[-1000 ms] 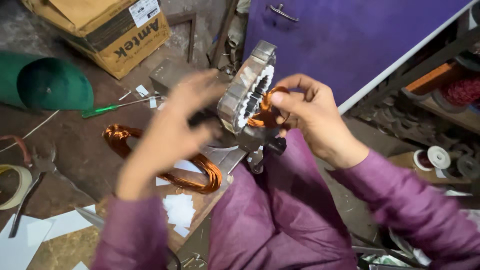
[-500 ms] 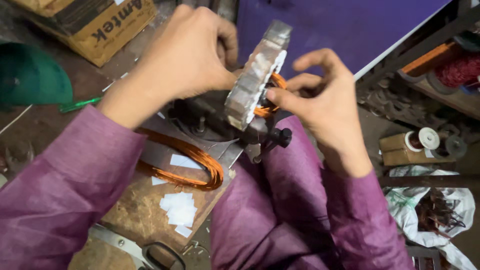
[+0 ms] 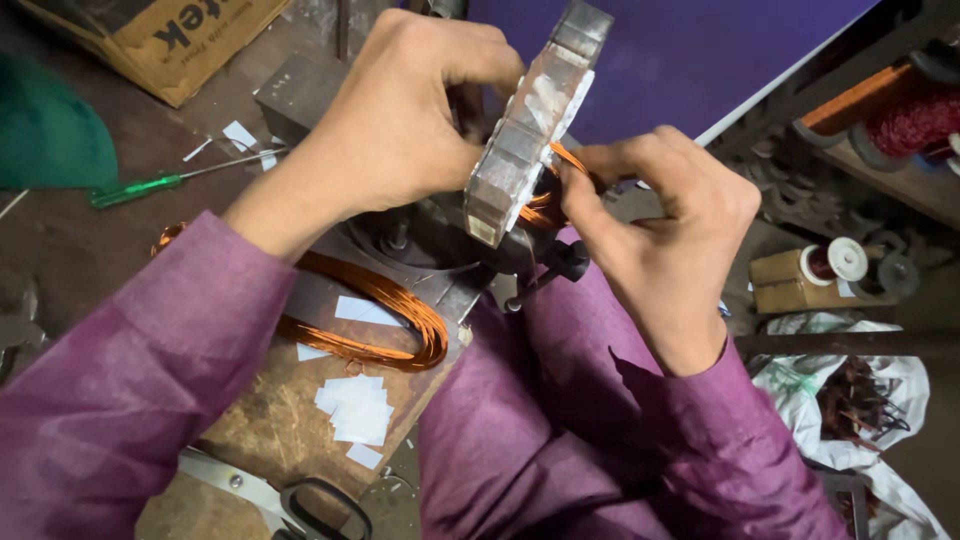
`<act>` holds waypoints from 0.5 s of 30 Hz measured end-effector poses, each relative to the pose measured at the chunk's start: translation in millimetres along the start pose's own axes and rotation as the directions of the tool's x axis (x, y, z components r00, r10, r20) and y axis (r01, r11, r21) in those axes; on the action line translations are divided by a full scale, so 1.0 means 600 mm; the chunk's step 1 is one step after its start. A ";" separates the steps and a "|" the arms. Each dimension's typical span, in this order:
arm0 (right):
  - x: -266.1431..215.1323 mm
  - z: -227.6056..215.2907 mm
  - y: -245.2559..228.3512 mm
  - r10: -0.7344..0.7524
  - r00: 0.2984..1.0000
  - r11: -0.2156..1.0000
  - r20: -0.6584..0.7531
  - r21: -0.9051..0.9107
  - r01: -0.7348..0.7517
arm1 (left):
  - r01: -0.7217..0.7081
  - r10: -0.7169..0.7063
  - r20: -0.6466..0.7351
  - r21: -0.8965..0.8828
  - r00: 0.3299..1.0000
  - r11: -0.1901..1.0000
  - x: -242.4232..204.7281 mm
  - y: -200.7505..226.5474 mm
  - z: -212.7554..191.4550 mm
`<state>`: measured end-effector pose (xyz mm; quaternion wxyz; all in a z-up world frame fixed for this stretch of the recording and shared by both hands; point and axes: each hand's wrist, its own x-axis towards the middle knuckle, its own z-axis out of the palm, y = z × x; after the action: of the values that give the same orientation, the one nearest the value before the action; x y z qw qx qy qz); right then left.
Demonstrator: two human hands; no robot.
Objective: The person cuts small white insulating strips with scissors and places them between copper windings on a motor stator held in a vise. They repeatedly insert the strips and adjust the copper wire to separate and organize the coil layers.
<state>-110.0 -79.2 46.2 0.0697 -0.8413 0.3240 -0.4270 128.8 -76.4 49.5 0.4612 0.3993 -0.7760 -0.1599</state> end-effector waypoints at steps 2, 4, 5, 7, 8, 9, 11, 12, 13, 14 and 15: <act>0.000 0.005 -0.006 0.038 0.999 0.999 0.029 0.032 -0.039 | 0.013 -0.012 -0.013 0.058 1.000 0.998 -0.002 0.001 0.003; -0.002 0.010 -0.008 0.038 0.999 0.997 0.019 0.070 -0.039 | 0.055 -0.053 -0.025 0.094 0.998 0.994 -0.003 0.002 0.009; -0.003 0.012 -0.007 0.019 1.000 0.996 -0.007 0.093 -0.018 | 0.091 -0.088 -0.031 0.101 0.996 0.991 -0.001 0.001 0.012; -0.003 0.015 -0.005 0.046 0.997 0.988 -0.058 0.153 -0.037 | 0.142 -0.139 -0.030 0.143 0.990 0.979 0.007 0.000 0.011; -0.006 0.019 -0.005 0.093 0.993 0.977 -0.072 0.199 -0.077 | 0.167 -0.166 -0.024 0.179 0.986 0.969 0.007 0.001 0.010; -0.009 0.021 -0.005 0.141 0.986 0.962 -0.085 0.246 -0.116 | 0.191 -0.192 -0.020 0.215 0.981 0.958 0.007 0.002 0.007; -0.014 0.025 -0.007 0.108 0.994 0.986 -0.024 0.134 -0.104 | 0.183 -0.206 0.083 0.224 0.975 0.957 0.006 0.010 -0.001; -0.012 0.027 -0.005 0.102 0.995 0.990 -0.010 0.104 -0.100 | 0.169 -0.203 0.129 0.234 0.971 0.957 0.011 0.015 -0.008; -0.008 0.028 -0.003 0.095 0.995 0.993 0.004 0.073 -0.095 | 0.113 -0.139 0.103 0.223 0.985 0.968 0.013 0.023 -0.011; -0.006 0.025 0.000 0.112 0.994 0.992 0.014 0.059 -0.112 | 0.054 -0.072 0.079 0.202 0.994 0.978 0.017 0.030 -0.011; -0.003 0.022 0.003 0.128 0.992 0.991 0.023 0.045 -0.129 | -0.006 -0.004 0.055 0.183 0.998 0.983 0.021 0.035 -0.008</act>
<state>-101.7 -81.6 35.9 0.1199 -0.8212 0.3667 -0.4204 119.5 -72.4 72.4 0.4012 0.4351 -0.8000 -0.0985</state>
